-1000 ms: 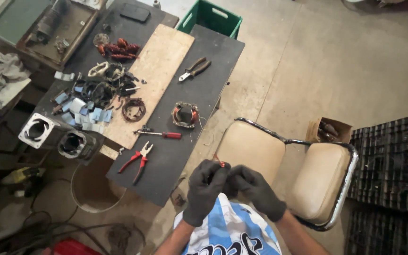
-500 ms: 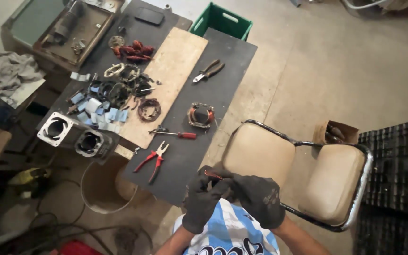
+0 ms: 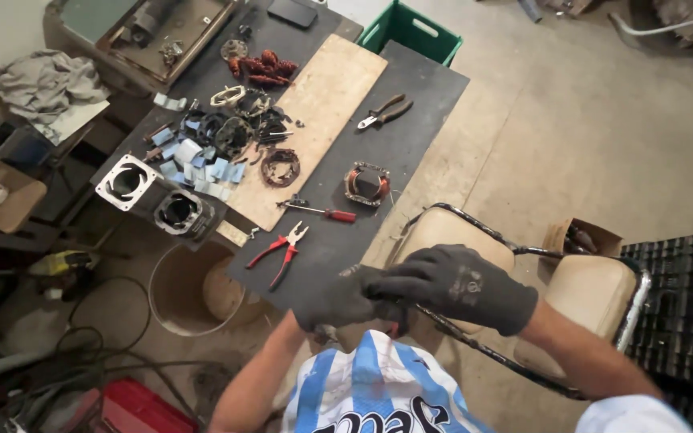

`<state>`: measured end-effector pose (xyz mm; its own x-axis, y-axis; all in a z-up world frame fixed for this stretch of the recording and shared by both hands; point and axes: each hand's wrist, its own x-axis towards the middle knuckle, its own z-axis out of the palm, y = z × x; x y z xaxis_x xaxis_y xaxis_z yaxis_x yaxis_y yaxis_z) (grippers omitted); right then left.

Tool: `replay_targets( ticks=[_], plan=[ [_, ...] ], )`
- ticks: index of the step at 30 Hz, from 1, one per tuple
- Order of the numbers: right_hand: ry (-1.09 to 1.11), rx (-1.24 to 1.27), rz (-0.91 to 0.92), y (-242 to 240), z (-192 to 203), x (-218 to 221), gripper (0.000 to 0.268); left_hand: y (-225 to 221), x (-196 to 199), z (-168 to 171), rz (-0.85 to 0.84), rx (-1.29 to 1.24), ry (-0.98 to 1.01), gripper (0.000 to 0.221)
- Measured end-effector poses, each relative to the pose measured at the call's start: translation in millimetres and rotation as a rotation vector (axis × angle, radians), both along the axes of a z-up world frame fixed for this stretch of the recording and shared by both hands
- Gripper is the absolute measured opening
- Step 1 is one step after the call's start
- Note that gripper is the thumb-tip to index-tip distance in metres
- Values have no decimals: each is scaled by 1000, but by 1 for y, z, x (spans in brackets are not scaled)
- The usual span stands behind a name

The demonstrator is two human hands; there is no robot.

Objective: Stripping insulation from wires on an electric motor stator using pliers

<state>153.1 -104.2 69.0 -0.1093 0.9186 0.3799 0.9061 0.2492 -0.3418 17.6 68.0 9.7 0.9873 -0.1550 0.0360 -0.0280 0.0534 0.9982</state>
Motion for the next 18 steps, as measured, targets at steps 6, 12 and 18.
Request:
replay_targets(
  ticks=[6,12,18],
  plan=[
    [-300,-179,10,-26,-43,16,29,9,-4,-24,65,121,107,21],
    [-596,-76,36,-42,-55,22,14,3,9,-4,-77,318,124,30],
    [-530,-410,-169,-69,-91,26,18,-25,16,-7,133,672,-56,25]
  ],
)
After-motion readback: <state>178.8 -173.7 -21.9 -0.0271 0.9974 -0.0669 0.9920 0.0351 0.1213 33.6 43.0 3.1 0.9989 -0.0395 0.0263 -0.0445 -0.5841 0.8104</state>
